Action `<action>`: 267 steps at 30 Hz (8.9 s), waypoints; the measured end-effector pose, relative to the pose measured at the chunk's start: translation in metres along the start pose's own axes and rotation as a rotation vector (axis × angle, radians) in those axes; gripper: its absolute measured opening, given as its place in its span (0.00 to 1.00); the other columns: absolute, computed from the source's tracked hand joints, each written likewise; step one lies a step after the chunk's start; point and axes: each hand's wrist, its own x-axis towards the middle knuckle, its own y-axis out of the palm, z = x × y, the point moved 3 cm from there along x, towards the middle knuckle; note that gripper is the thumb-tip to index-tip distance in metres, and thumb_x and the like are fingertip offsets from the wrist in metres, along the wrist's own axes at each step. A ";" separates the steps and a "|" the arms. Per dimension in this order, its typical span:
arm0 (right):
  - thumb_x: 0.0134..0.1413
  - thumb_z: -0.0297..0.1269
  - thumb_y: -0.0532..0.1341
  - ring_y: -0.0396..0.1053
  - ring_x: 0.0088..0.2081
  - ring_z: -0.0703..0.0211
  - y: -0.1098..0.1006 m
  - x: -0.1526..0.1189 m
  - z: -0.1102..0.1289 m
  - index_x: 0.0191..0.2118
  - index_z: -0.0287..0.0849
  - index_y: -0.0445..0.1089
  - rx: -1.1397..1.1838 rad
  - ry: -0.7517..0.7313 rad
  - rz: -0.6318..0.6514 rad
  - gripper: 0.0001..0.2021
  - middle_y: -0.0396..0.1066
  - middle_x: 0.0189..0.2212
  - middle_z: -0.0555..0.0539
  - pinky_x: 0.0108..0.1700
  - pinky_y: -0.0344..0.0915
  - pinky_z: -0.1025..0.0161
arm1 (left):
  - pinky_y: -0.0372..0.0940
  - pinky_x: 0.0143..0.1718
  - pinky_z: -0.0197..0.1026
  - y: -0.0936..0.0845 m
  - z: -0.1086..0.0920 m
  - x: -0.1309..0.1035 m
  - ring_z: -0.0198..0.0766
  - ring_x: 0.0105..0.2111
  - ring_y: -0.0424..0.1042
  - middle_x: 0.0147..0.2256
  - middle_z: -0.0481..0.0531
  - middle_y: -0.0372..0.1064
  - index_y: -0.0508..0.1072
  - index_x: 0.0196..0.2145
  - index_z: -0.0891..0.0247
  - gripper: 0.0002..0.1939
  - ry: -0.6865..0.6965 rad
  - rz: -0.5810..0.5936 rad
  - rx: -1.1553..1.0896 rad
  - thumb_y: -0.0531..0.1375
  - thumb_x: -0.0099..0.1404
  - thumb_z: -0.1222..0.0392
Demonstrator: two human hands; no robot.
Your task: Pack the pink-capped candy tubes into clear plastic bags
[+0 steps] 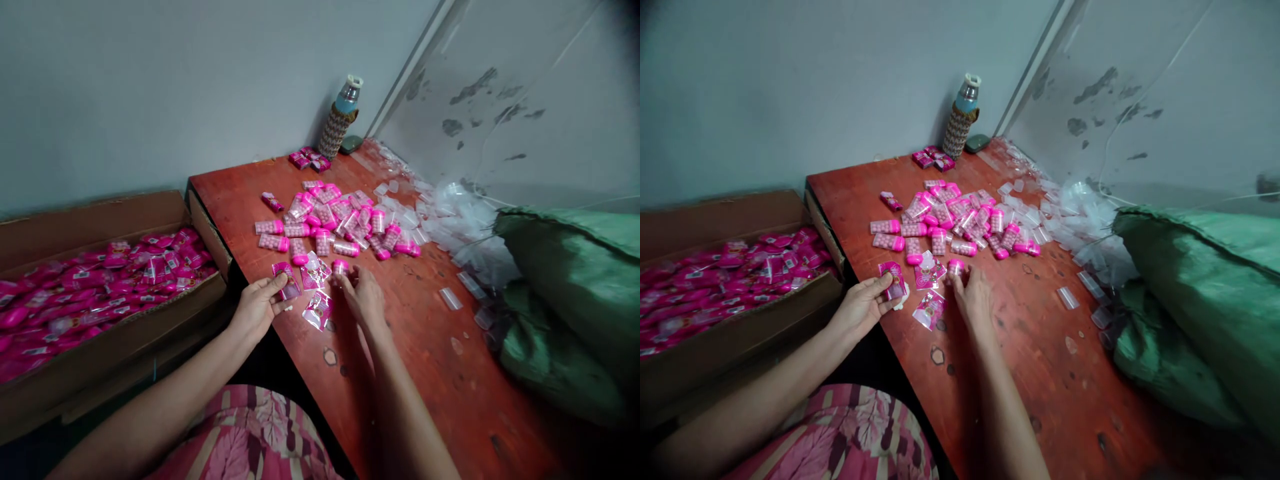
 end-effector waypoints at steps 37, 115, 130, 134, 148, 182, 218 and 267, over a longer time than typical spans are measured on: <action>0.50 0.40 0.61 0.67 0.22 0.66 0.038 -0.105 0.059 0.35 0.43 0.63 0.952 0.225 0.364 0.09 0.69 0.26 0.52 0.23 0.65 0.68 | 0.58 0.19 0.32 0.019 0.007 -0.011 0.29 0.18 0.64 0.21 0.47 0.67 0.68 0.27 0.69 0.14 0.058 0.304 0.129 0.66 0.48 0.57; 0.48 0.42 0.61 0.64 0.21 0.66 0.013 -0.092 0.017 0.29 0.41 0.65 0.984 0.331 0.276 0.10 0.68 0.22 0.51 0.21 0.60 0.71 | 0.44 0.55 0.60 0.034 0.019 0.018 0.51 0.56 0.53 0.52 0.55 0.63 0.72 0.41 0.58 0.12 1.168 0.150 1.807 0.56 0.60 0.58; 0.42 0.34 0.65 0.67 0.25 0.66 0.018 -0.036 0.030 0.39 0.44 0.65 1.178 0.240 0.159 0.15 0.69 0.23 0.55 0.30 0.63 0.67 | 0.60 0.47 0.48 0.033 -0.005 -0.013 0.46 0.45 0.67 0.45 0.57 0.70 0.68 0.49 0.61 0.23 0.887 0.209 1.124 0.60 0.55 0.52; 0.40 0.33 0.66 0.66 0.24 0.65 0.021 -0.034 0.045 0.37 0.43 0.66 1.154 0.194 0.368 0.14 0.69 0.21 0.55 0.30 0.62 0.67 | 0.63 0.25 0.37 0.022 -0.003 0.000 0.35 0.22 0.68 0.23 0.50 0.70 0.74 0.31 0.68 0.17 0.396 0.248 0.782 0.59 0.55 0.49; 0.55 0.39 0.54 0.66 0.35 0.53 0.071 0.028 0.130 0.39 0.41 0.69 -0.026 -0.528 0.210 0.10 0.71 0.34 0.43 0.36 0.59 0.60 | 0.68 0.30 0.38 -0.019 -0.028 -0.010 0.36 0.24 0.73 0.26 0.54 0.75 0.76 0.29 0.71 0.15 0.133 0.025 0.192 0.68 0.43 0.59; 0.52 0.43 0.54 0.69 0.36 0.53 0.004 -0.025 0.045 0.43 0.40 0.67 -0.108 -0.127 0.135 0.16 0.72 0.36 0.42 0.35 0.60 0.61 | 0.68 0.27 0.35 -0.025 -0.018 -0.015 0.34 0.23 0.71 0.22 0.54 0.73 0.75 0.23 0.72 0.12 0.111 0.083 0.250 0.67 0.46 0.57; 0.42 0.39 0.65 0.65 0.23 0.64 0.047 -0.055 0.105 0.35 0.42 0.64 1.028 0.183 0.503 0.13 0.67 0.22 0.54 0.27 0.62 0.66 | 0.68 0.31 0.41 -0.028 -0.022 -0.016 0.38 0.27 0.72 0.26 0.57 0.73 0.75 0.25 0.71 0.14 0.096 0.166 0.324 0.64 0.50 0.54; 0.53 0.43 0.58 0.64 0.18 0.68 0.041 -0.108 0.088 0.36 0.42 0.61 1.033 0.260 0.515 0.10 0.68 0.22 0.53 0.18 0.59 0.72 | 0.64 0.25 0.35 -0.005 -0.015 -0.012 0.32 0.21 0.68 0.23 0.50 0.69 0.69 0.26 0.68 0.13 0.106 0.181 -0.079 0.65 0.50 0.55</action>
